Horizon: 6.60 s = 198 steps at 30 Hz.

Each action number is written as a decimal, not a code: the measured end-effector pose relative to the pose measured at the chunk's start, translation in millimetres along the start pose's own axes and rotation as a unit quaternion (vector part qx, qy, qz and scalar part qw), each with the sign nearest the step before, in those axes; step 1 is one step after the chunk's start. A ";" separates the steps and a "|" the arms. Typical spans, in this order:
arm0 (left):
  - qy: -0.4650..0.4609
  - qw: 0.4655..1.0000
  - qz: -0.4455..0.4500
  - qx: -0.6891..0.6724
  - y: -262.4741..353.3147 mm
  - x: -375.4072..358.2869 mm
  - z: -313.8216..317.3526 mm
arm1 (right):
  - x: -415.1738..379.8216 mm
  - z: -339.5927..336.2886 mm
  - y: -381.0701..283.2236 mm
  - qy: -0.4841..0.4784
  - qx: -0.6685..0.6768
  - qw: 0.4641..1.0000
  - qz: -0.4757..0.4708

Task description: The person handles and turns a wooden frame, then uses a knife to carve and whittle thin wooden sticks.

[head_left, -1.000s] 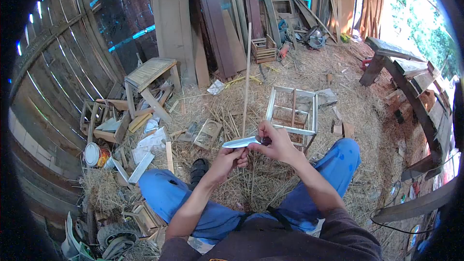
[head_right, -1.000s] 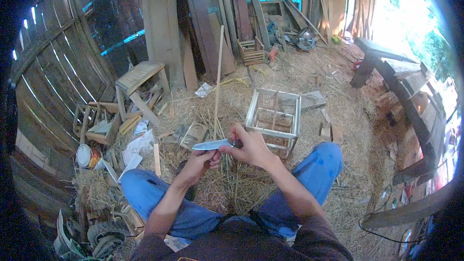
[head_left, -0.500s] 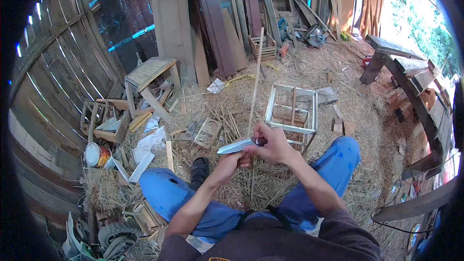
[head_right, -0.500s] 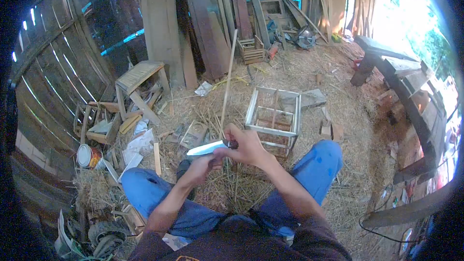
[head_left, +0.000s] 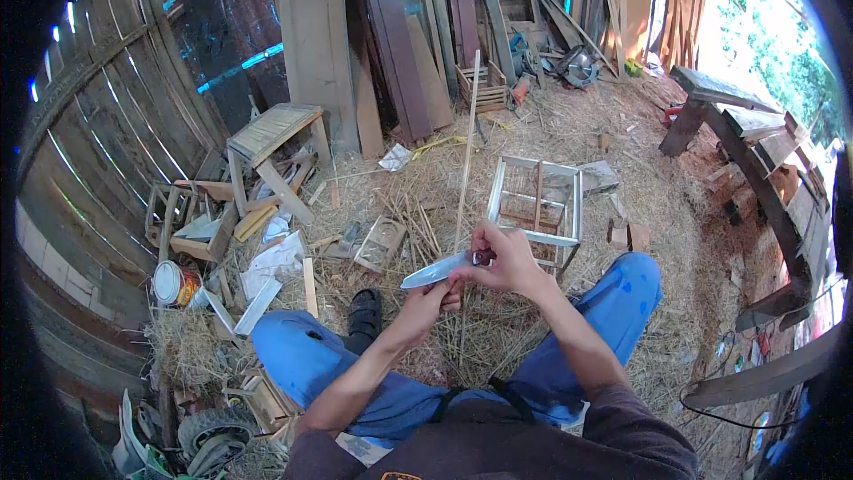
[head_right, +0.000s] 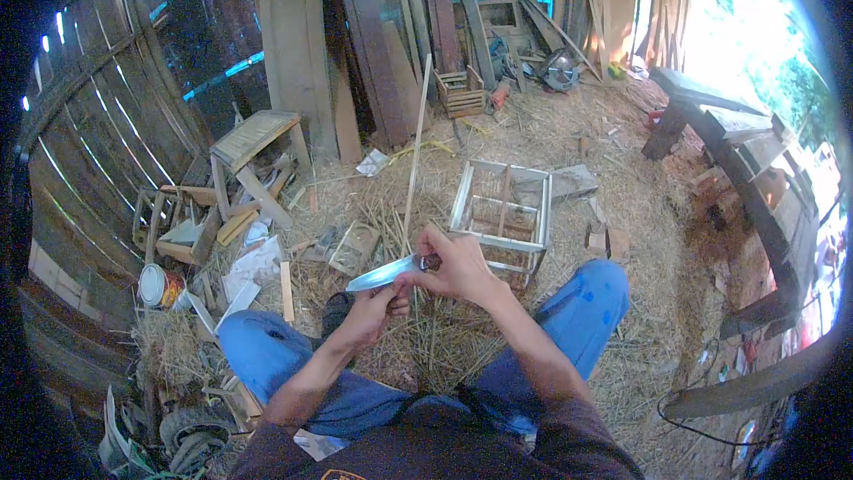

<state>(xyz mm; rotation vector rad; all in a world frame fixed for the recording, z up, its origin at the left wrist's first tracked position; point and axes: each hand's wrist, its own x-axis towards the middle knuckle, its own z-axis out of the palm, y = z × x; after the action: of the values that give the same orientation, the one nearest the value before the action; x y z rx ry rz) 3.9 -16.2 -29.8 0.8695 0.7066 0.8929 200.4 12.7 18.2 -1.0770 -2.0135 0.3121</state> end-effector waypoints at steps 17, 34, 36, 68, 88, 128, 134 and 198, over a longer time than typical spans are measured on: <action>-0.072 0.989 -0.044 -0.124 41.5 -12.7 4.3 | -4.4 -8.1 3.9 -0.006 0.026 0.995 0.091; -0.063 0.995 -0.051 -0.063 22.5 2.5 0.6 | -7.0 3.1 -1.0 -0.066 0.072 0.995 0.032; -0.051 0.995 -0.047 -0.065 25.1 -0.8 6.8 | -7.9 4.1 -1.9 -0.058 0.079 0.995 0.023; -0.006 0.996 0.040 0.082 11.6 -11.6 -4.8 | 1.3 -2.4 21.1 0.084 -0.129 0.988 0.005; 0.081 0.994 0.035 0.067 13.7 6.5 9.8 | 0.0 12.2 16.7 -0.003 -0.072 0.997 -0.027; 0.103 0.971 0.156 0.148 31.2 4.7 9.5 | 7.4 -14.4 18.9 0.101 -0.125 0.987 -0.019; 0.121 0.968 0.142 0.169 23.1 12.7 6.9 | 5.8 0.5 15.3 0.070 -0.107 0.991 -0.047; -0.039 0.991 -0.007 0.126 36.6 -20.8 4.3 | 8.4 -64.4 64.8 0.264 -0.228 0.925 0.152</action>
<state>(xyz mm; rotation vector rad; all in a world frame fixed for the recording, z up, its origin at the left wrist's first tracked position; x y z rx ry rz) -15.2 -23.1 7.3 1.1165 0.7670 0.7636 284.1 48.8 28.6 -1.5719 -1.4562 -0.2896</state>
